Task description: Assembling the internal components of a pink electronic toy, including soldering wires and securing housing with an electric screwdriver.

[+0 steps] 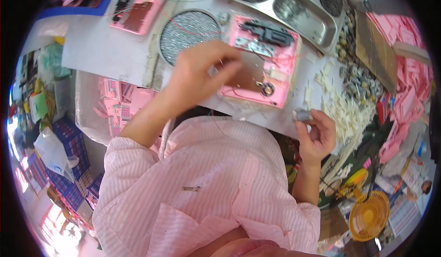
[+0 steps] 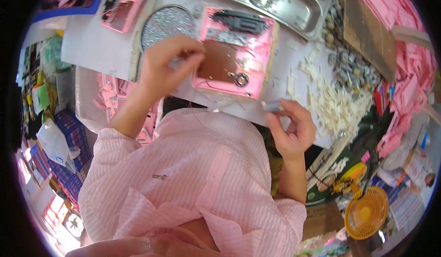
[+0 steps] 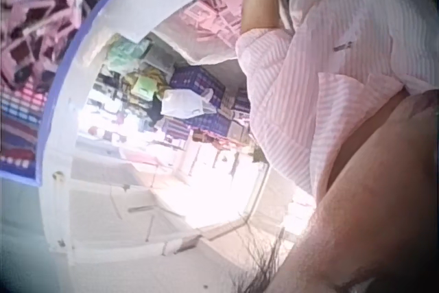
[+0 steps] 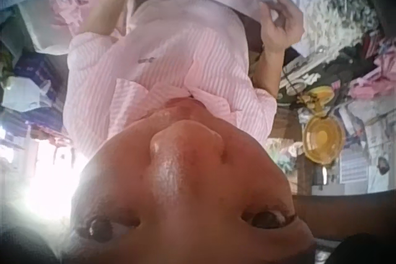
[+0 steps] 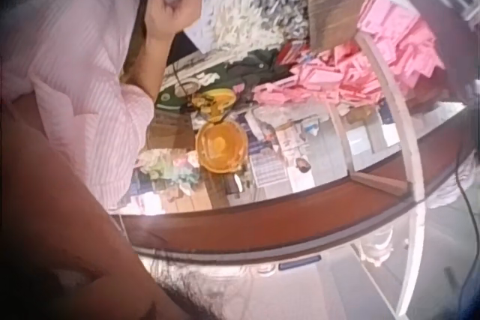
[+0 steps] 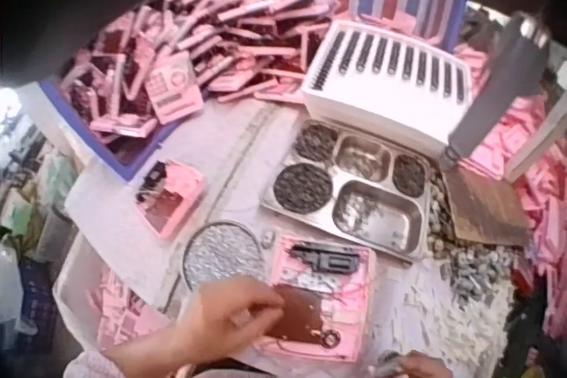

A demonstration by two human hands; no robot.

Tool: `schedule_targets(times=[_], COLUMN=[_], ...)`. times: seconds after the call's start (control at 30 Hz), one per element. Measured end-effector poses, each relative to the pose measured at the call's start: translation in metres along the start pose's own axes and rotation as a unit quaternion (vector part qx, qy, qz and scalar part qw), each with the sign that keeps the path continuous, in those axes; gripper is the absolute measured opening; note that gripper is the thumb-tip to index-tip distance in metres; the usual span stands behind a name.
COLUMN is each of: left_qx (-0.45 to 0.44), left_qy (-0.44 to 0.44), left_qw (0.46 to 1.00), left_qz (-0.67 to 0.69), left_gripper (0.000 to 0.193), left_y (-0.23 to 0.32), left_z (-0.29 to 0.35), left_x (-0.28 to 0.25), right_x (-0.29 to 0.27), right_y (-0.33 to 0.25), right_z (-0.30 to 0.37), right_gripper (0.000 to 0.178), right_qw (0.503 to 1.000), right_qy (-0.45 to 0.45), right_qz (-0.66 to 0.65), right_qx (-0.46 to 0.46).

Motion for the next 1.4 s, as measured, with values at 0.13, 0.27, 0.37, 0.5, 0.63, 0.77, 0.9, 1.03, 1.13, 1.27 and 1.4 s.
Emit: schedule_targets(times=[0.13,0.27,0.37,0.5,0.63,0.77,0.9,1.03,1.13,1.27,1.4], left_qx=[0.011,0.001,-0.052,0.036,0.088,0.076,0.002,-0.005,-0.172,-0.348,-0.403], left_qy=[0.126,0.076,-0.011,-0.092,-0.162,-0.154,-0.148,-0.085,-0.207,-0.237,-0.199], left_qw=[0.975,0.939,0.953,0.927,0.894,0.878,0.834,0.946,0.945,0.764,0.660], left_qz=[-0.184,-0.335,-0.298,-0.363,-0.409,-0.447,-0.532,-0.312,0.186,0.489,0.602], left_gripper=[0.016,0.016,0.019,0.017,0.013,0.015,0.018,0.019,0.022,0.022,0.024], left_y=[-0.047,-0.120,-0.164,-0.178,-0.173,-0.174,-0.194,-0.138,-0.027,0.015,0.010], left_z=[-0.064,-0.155,-0.203,-0.223,-0.232,-0.228,-0.232,-0.200,-0.103,-0.005,0.020], left_x=[-0.085,-0.142,-0.116,-0.075,-0.062,-0.057,-0.064,-0.079,-0.024,0.050,0.072], right_x=[-0.007,-0.003,-0.003,-0.010,-0.014,-0.010,-0.009,-0.014,0.001,0.033,0.039], right_y=[0.002,-0.003,-0.005,-0.004,-0.005,-0.004,-0.004,-0.006,-0.018,-0.029,-0.033], right_z=[-0.001,-0.011,-0.016,-0.017,-0.016,-0.017,-0.013,-0.008,-0.015,-0.035,-0.040], right_gripper=[0.042,0.042,0.041,0.041,0.042,0.043,0.043,0.044,0.045,0.045,0.045], right_qw=[0.999,0.999,0.999,0.998,0.997,0.997,0.997,0.998,0.996,0.990,0.988], right_qy=[-0.006,-0.015,-0.011,-0.012,0.002,-0.001,-0.014,-0.002,0.012,-0.066,-0.096], right_qz=[-0.006,0.013,0.026,0.044,0.047,0.050,0.039,0.002,-0.064,-0.112,-0.090], right_qx=[0.035,0.036,0.034,0.041,0.057,0.051,0.060,0.068,0.068,-0.047,-0.075])
Point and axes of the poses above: each hand's wrist, its own z-axis away from the middle knuckle, its own x-axis out of the palm, y = z × x, the point moved 4 cm from there along -z, towards the middle knuckle, and after that the axes turned 3 degrees about z, right-handed, at the moved point
